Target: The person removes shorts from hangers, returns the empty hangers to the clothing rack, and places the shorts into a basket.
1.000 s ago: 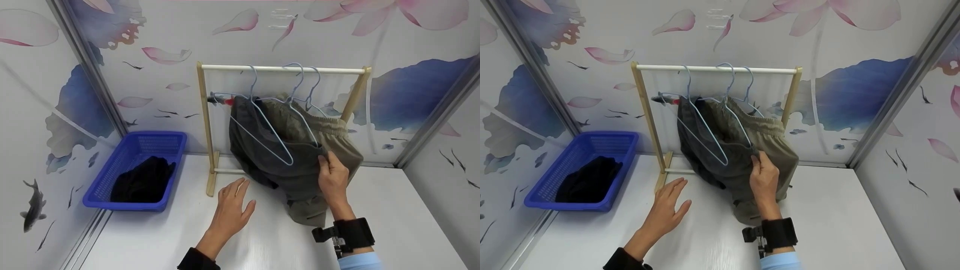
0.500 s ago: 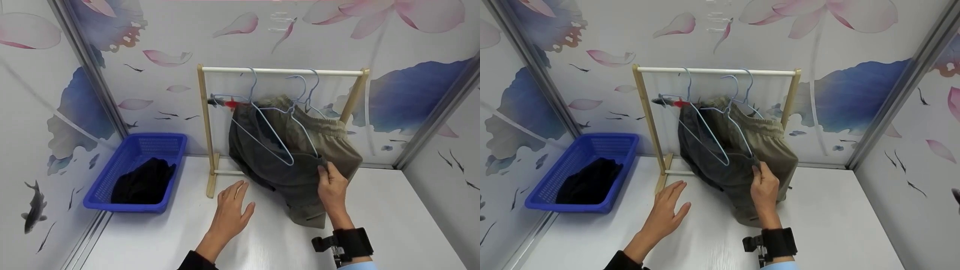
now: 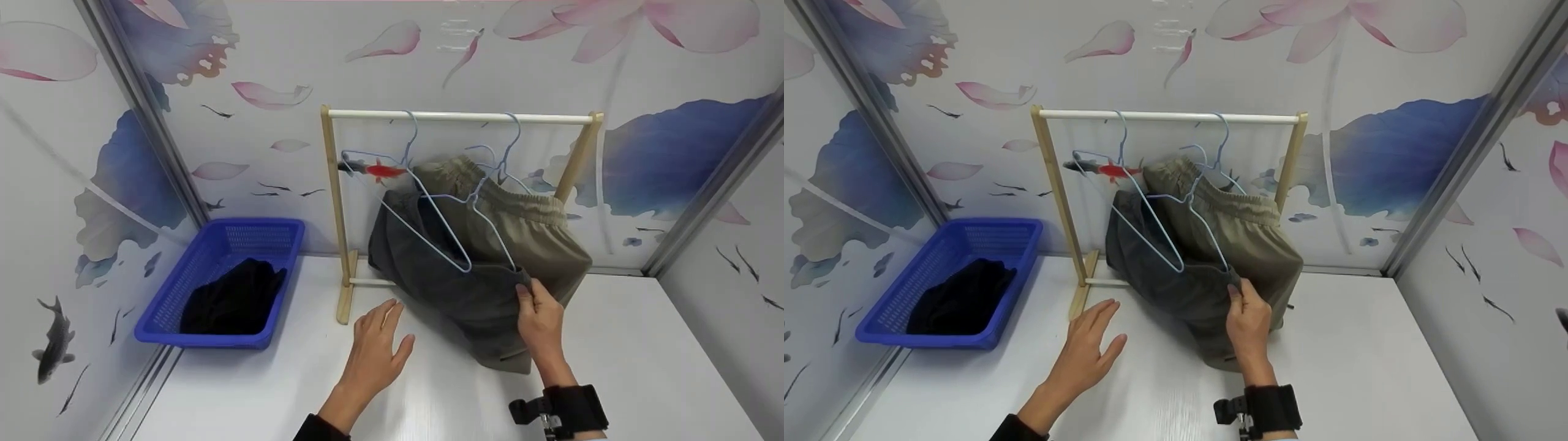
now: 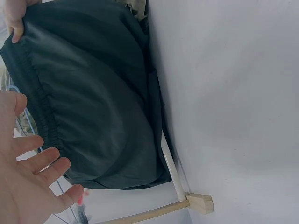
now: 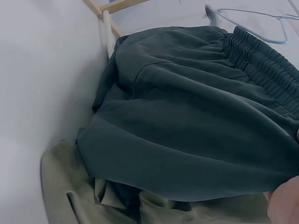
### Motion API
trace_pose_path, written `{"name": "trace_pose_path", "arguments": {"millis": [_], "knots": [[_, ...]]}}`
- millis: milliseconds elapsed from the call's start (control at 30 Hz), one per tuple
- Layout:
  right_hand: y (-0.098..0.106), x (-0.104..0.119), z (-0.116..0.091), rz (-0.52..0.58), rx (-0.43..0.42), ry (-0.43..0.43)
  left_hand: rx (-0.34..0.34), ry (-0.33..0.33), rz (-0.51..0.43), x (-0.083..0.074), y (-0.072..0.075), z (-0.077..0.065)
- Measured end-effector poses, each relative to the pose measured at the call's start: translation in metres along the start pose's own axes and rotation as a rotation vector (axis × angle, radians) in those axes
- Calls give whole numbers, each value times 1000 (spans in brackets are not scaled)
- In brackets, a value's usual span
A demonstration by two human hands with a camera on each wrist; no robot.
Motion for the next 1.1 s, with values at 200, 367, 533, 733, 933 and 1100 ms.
{"name": "trace_pose_path", "arguments": {"millis": [200,367,533,733,933,1100], "knots": [[-3,-8,-7,-9,17,-40,10,15,-5,2,-2,-2],[-4,-14,-13,-7,24,-50,38,36,-11,3,-6,-5],[-7,-20,-19,-1,49,-83,50,46,-15,4,-9,-7],[-11,-27,-28,-11,92,-116,57,58,-18,5,-11,-8],[-15,-33,-38,-38,127,-122,40,50,-29,6,-11,-8],[-19,-38,-48,-26,164,-137,58,74,-43,9,-13,-8]]}}
Point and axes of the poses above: each hand's wrist, its own z-axis towards the middle knuckle, its own y-axis out of the back of the hand, x = y × z, the point moved 6 cm from there along z, towards the middle knuckle, and after that the axes turned 1 degree about x, right-handed, at the moved point
